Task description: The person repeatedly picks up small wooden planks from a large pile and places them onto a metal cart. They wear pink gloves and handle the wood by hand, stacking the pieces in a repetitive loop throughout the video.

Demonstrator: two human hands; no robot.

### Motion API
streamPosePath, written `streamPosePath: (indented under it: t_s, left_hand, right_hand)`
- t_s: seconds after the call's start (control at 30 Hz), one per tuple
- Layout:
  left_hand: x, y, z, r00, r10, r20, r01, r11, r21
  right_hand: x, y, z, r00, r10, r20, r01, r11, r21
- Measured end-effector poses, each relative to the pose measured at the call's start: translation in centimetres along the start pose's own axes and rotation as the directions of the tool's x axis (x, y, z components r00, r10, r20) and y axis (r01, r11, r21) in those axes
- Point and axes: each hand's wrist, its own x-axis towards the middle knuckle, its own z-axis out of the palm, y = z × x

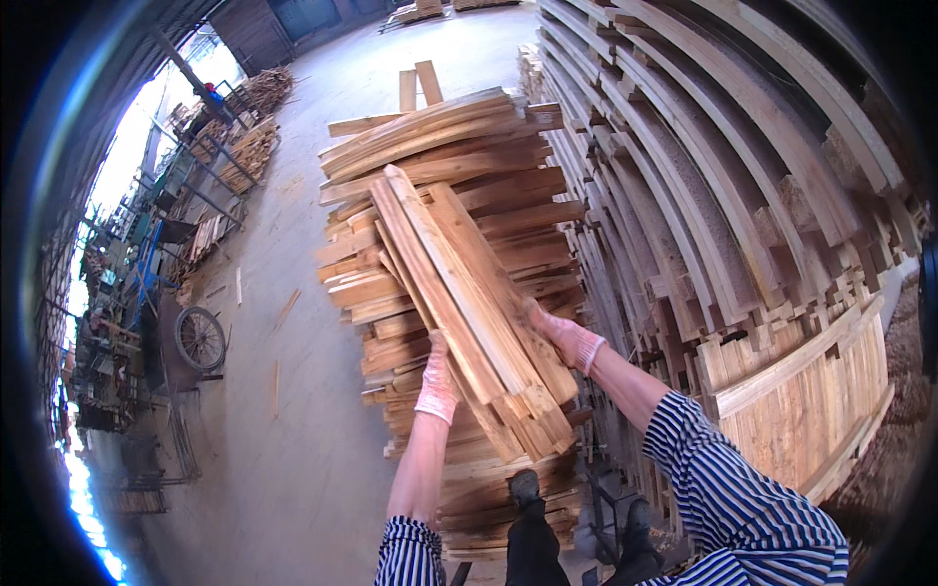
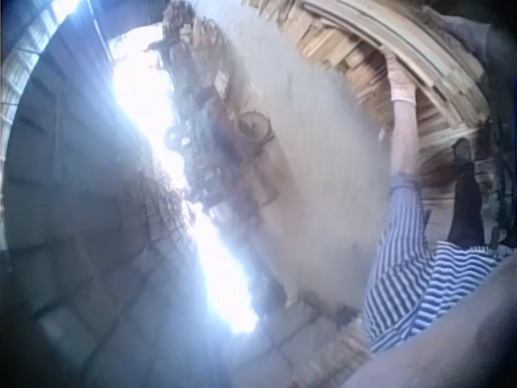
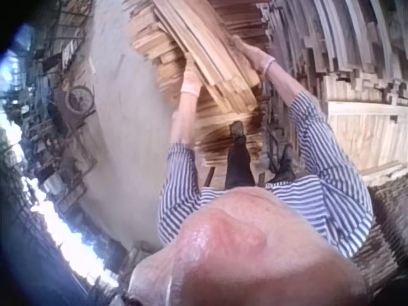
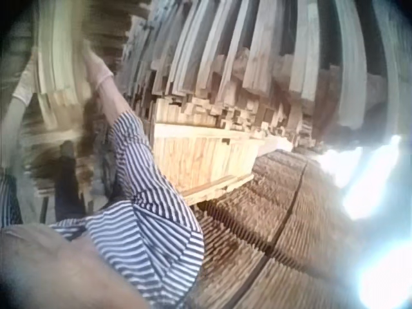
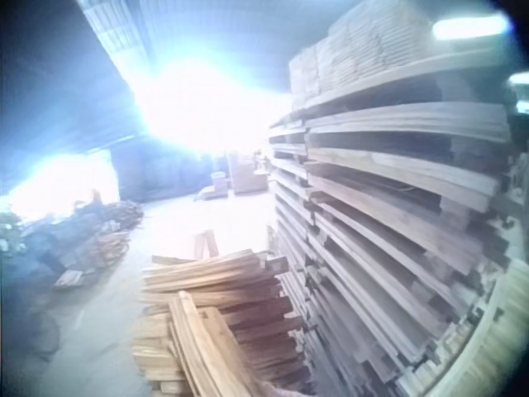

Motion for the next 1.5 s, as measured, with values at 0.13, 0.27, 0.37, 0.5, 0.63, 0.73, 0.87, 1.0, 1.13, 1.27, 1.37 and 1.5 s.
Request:
streamPosePath:
  t_s: [0.13,0.27,0.37,0.5,0.63,0.73,0.87,1.0,1.13,1.27,1.37,1.5]
  left_hand:
    - [-5.8,-1.1,-1.6,0.985,-0.155,-0.083,0.157,0.988,0.016]
    - [-10.0,-4.6,1.4,0.980,-0.197,-0.022,0.198,0.979,0.055]
    - [-12.4,-9.5,-0.2,0.996,-0.007,-0.093,0.012,0.999,0.047]
    - [-18.7,-11.4,2.8,0.994,-0.036,-0.101,0.042,0.998,0.052]
    - [-24.4,-11.2,2.5,0.980,-0.183,0.074,0.192,0.971,-0.140]
    - [-27.5,-11.0,5.1,0.999,-0.035,-0.040,0.034,0.999,-0.028]
    - [-32.2,-11.2,8.4,0.992,0.124,0.014,-0.123,0.992,-0.038]
    - [-36.7,-9.1,19.1,0.953,0.300,-0.035,-0.294,0.949,0.111]
    - [-37.1,-9.4,22.7,0.880,0.467,0.080,-0.462,0.805,0.372]
    - [-37.1,-9.6,27.3,0.871,0.445,0.209,-0.483,0.853,0.199]
    - [-37.5,-9.4,37.9,0.814,0.499,0.298,-0.566,0.798,0.209]
    - [-34.3,-10.9,40.9,0.609,0.567,0.555,-0.790,0.374,0.486]
  right_hand:
    - [-3.6,2.5,3.7,0.958,-0.225,0.179,0.287,0.794,-0.535]
    - [-5.2,3.2,2.4,0.997,0.011,-0.076,-0.039,0.920,-0.389]
    - [-7.1,5.2,5.2,0.995,-0.093,0.037,0.100,0.913,-0.396]
    - [-13.2,7.3,4.8,0.993,-0.078,0.084,0.095,0.970,-0.223]
    - [-21.4,10.2,6.8,0.985,-0.119,0.127,0.141,0.974,-0.180]
    - [-25.0,11.3,8.0,0.989,-0.143,0.026,0.143,0.924,-0.354]
    - [-31.3,10.5,8.6,0.978,-0.204,0.038,0.187,0.790,-0.584]
    - [-38.8,4.2,6.8,0.882,-0.373,0.288,0.471,0.717,-0.514]
    - [-45.6,-1.9,7.1,0.727,-0.492,0.479,0.659,0.696,-0.285]
    - [-53.9,-5.0,5.0,0.631,-0.609,0.481,0.763,0.602,-0.237]
    - [-60.7,-8.1,2.1,0.607,-0.687,0.399,0.777,0.409,-0.477]
    - [-65.9,-10.3,-1.6,0.532,-0.748,0.397,0.714,0.143,-0.686]
